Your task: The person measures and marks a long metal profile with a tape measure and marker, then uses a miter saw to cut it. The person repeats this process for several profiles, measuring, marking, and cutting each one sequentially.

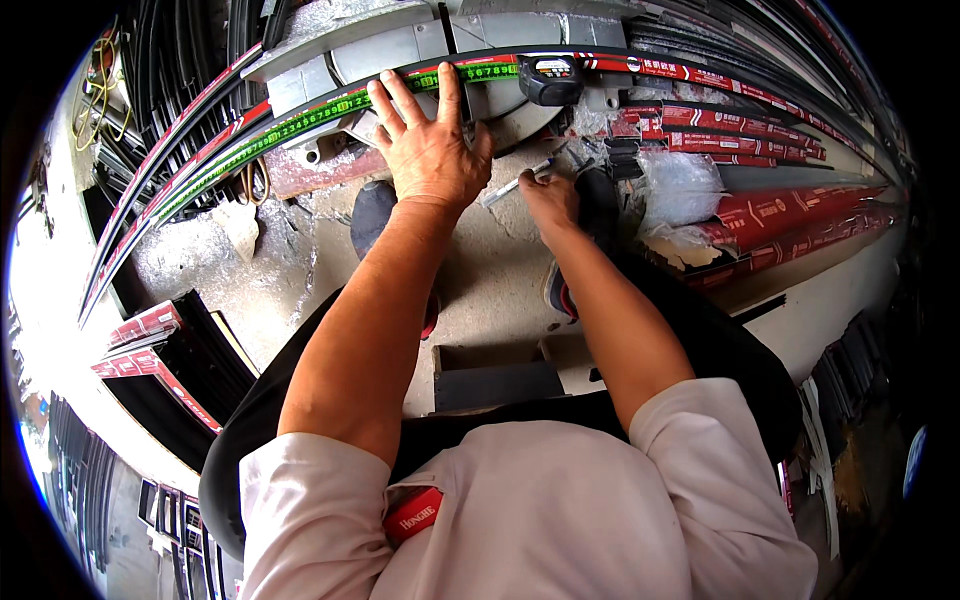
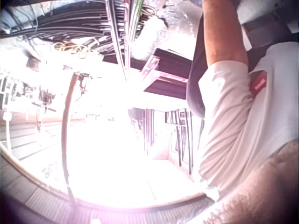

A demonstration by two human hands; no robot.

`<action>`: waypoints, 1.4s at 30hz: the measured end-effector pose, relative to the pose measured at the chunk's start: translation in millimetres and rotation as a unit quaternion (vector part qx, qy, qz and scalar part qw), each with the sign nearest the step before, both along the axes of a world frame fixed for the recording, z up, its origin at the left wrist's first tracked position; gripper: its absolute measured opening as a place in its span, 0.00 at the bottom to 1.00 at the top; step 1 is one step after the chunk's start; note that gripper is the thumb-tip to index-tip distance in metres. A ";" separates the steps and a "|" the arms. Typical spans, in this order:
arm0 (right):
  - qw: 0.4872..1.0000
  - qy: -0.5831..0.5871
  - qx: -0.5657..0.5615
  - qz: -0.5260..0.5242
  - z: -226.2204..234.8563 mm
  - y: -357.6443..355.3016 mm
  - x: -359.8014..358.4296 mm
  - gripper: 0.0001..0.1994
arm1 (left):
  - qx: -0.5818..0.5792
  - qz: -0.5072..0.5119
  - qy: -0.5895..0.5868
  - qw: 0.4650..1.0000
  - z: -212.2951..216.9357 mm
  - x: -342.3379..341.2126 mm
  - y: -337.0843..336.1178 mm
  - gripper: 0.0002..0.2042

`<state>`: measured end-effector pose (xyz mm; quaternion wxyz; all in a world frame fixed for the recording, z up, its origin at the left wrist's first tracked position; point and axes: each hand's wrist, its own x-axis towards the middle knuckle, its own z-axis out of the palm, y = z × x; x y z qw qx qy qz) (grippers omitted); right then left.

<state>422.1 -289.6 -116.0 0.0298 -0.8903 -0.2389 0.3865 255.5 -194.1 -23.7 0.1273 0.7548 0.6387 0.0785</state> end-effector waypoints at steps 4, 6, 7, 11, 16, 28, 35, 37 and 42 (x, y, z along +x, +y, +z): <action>0.999 -0.001 0.034 -0.014 -27.0 -3.9 -3.2 0.20 | -0.011 -0.001 0.006 1.000 3.1 -0.7 1.4 0.44; 0.996 0.026 0.062 -0.063 -65.0 -19.2 5.5 0.16 | -0.021 -0.007 0.001 1.000 2.7 3.0 3.1 0.45; 0.990 0.060 0.073 -0.107 -67.2 -20.2 5.5 0.15 | -0.023 -0.007 0.000 1.000 2.7 4.1 2.9 0.45; 0.921 0.280 0.104 -0.249 -2.8 -9.7 5.7 0.13 | -0.004 -0.005 0.006 1.000 0.9 -1.6 0.6 0.44; 0.807 0.373 0.289 -0.356 66.6 1.6 15.6 0.10 | 0.000 -0.006 0.000 1.000 0.7 -0.1 0.8 0.44; 0.819 0.335 0.451 -0.115 110.9 68.3 -18.9 0.08 | -0.036 0.000 0.005 0.999 9.9 1.0 2.2 0.51; 0.861 0.203 0.466 0.027 104.2 75.6 -19.8 0.08 | -0.043 0.000 -0.009 0.999 8.6 -0.1 2.7 0.50; 0.854 0.216 0.470 0.048 100.1 75.6 -20.4 0.07 | -0.038 0.002 -0.013 0.999 8.2 0.6 2.7 0.49; 0.856 0.241 0.448 0.091 107.0 78.1 -29.0 0.04 | -0.026 0.001 -0.018 1.000 3.0 -1.0 2.3 0.47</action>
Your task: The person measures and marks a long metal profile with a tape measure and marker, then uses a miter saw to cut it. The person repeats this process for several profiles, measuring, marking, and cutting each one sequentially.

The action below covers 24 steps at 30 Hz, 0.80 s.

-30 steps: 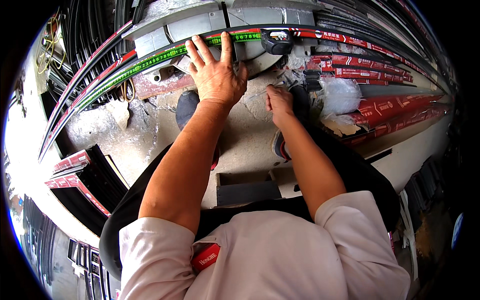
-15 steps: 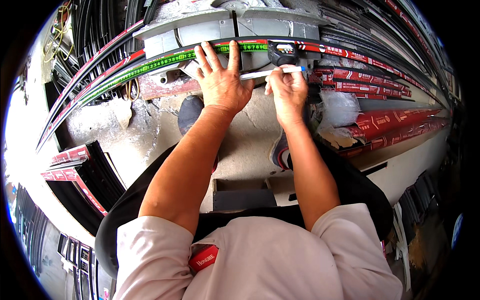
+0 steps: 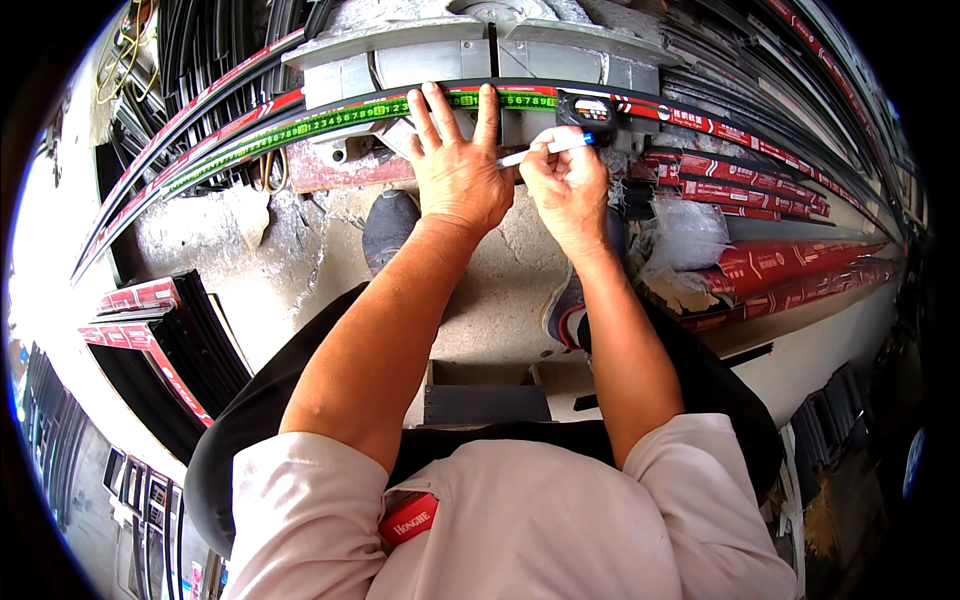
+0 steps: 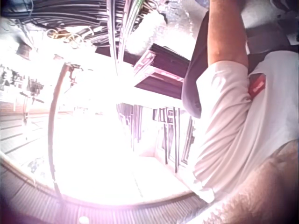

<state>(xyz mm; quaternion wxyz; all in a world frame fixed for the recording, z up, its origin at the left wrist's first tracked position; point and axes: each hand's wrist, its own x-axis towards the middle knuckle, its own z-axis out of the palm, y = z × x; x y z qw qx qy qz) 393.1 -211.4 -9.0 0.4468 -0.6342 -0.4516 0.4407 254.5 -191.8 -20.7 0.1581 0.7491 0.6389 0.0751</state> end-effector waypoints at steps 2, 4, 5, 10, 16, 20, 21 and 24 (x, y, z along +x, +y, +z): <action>1.000 -0.015 -0.012 0.018 6.0 2.6 3.7 0.02 | -0.003 -0.001 0.006 1.000 0.2 -0.2 -0.2 0.47; 0.998 -0.053 0.043 -0.013 15.4 7.9 10.5 0.03 | -0.008 -0.004 0.006 1.000 2.2 -0.3 0.3 0.47; 0.994 -0.072 0.070 -0.029 21.8 12.2 14.3 0.04 | -0.011 -0.006 0.003 1.000 3.6 -0.4 -0.2 0.48; 0.993 0.035 0.102 -0.037 57.8 60.0 22.8 0.02 | -0.006 -0.004 0.006 1.000 2.8 -2.0 -1.5 0.49; 0.986 0.021 0.032 0.164 26.1 106.5 27.9 0.06 | -0.001 -0.005 0.001 1.000 3.3 0.4 0.0 0.49; 0.974 0.005 0.001 0.228 15.1 116.4 21.9 0.05 | -0.007 -0.002 0.008 1.000 1.5 0.0 -0.1 0.50; 0.971 0.000 0.009 0.240 10.9 119.4 22.1 0.05 | -0.008 -0.002 0.011 1.000 0.8 0.1 0.0 0.51; 0.962 -0.014 0.011 0.272 3.2 122.8 23.6 0.05 | -0.008 -0.003 0.010 1.000 1.6 0.0 1.0 0.51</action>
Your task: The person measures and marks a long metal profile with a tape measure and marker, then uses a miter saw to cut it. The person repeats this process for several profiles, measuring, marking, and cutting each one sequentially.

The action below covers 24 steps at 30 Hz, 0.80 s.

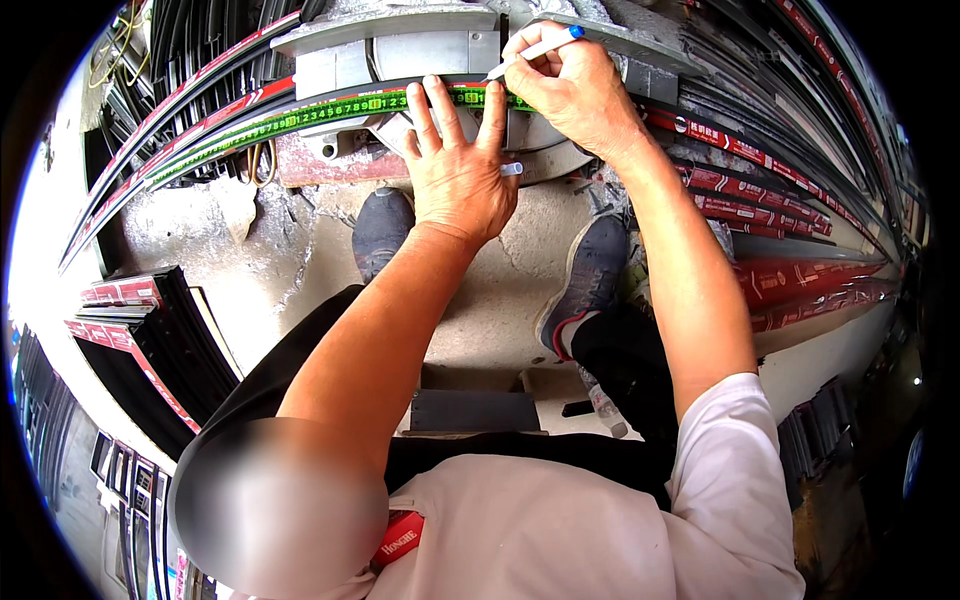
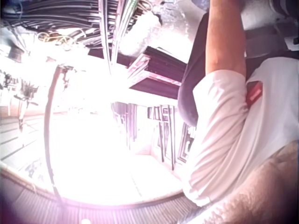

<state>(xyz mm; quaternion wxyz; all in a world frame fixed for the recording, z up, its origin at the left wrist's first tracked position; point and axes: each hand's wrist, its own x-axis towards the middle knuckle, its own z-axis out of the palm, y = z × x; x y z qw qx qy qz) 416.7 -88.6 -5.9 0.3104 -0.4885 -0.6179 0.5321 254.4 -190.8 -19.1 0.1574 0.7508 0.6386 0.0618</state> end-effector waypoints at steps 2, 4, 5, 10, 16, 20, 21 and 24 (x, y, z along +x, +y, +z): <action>1.000 -0.009 -0.001 0.010 -2.8 1.4 1.0 0.04 | 0.001 0.001 -0.002 1.000 -0.5 -0.1 0.0 0.51; 1.000 -0.013 0.000 0.011 -3.9 2.7 1.1 0.04 | 0.001 0.002 -0.001 1.000 -1.0 0.0 -0.2 0.51; 1.000 -0.017 0.007 0.012 -3.7 2.6 0.5 0.04 | 0.001 0.003 0.000 1.000 -1.2 0.2 -0.4 0.51; 0.999 -0.038 0.029 0.023 1.7 0.5 -0.4 0.05 | 0.000 0.005 0.001 1.000 -0.9 0.3 0.0 0.51; 0.999 -0.027 0.025 0.022 -0.2 0.0 -1.6 0.05 | -0.002 0.007 -0.001 1.000 -0.8 0.9 0.2 0.50; 0.998 -0.040 0.033 0.023 3.2 -1.2 -2.1 0.05 | 0.001 0.006 0.005 1.000 -1.6 1.0 -0.1 0.50; 0.998 -0.044 0.035 0.025 2.9 -0.9 -1.5 0.05 | 0.001 0.005 0.006 1.000 -1.5 1.1 -0.2 0.50; 0.998 -0.041 0.035 0.023 1.5 -1.0 -2.0 0.05 | 0.000 0.005 0.006 1.000 -2.1 0.9 -0.1 0.50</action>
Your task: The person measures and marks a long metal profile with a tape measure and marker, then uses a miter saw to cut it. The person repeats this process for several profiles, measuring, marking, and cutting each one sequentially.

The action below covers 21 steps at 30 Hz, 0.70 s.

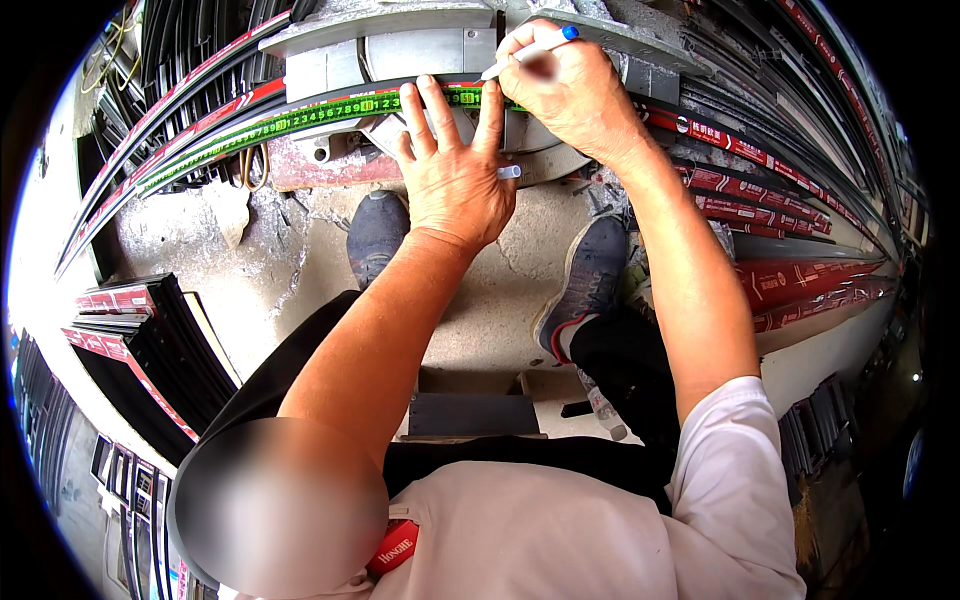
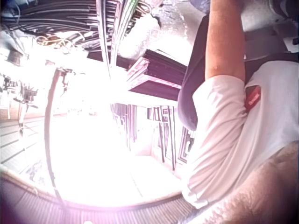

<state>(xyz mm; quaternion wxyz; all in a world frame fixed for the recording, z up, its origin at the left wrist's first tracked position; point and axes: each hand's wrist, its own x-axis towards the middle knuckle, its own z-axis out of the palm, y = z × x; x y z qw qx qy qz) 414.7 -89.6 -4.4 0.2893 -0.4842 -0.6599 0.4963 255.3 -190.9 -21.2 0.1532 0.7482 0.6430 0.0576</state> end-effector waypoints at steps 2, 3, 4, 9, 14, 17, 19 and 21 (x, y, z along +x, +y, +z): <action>1.000 0.006 -0.001 -0.001 0.9 0.0 -0.8 0.04 | -0.004 -0.002 0.002 1.000 1.7 -0.2 0.4 0.51; 1.000 0.008 -0.002 0.000 2.2 -0.4 -1.0 0.04 | -0.006 -0.003 0.003 1.000 2.5 -0.2 0.5 0.51; 1.000 0.012 -0.004 0.002 2.5 -0.7 -1.7 0.04 | -0.005 -0.002 0.002 1.000 2.3 -0.4 0.4 0.51; 1.000 0.006 -0.018 -0.009 3.2 -1.4 -3.4 0.04 | -0.009 -0.002 0.005 1.000 1.9 -0.2 0.2 0.51; 1.000 -0.004 -0.018 -0.009 6.1 -1.9 -3.9 0.04 | -0.007 0.000 0.004 1.000 0.7 0.1 0.4 0.50; 1.000 0.007 -0.026 -0.010 4.6 -1.9 -3.6 0.04 | -0.002 -0.001 0.002 1.000 0.0 -0.1 -0.2 0.50; 0.999 0.017 -0.038 -0.016 0.9 -2.2 -3.2 0.04 | 0.001 -0.002 0.001 1.000 -0.3 -0.2 -0.3 0.50; 0.999 0.022 -0.040 -0.013 -3.0 -2.0 -1.9 0.04 | 0.000 -0.003 -0.003 1.000 -0.2 0.0 -0.2 0.50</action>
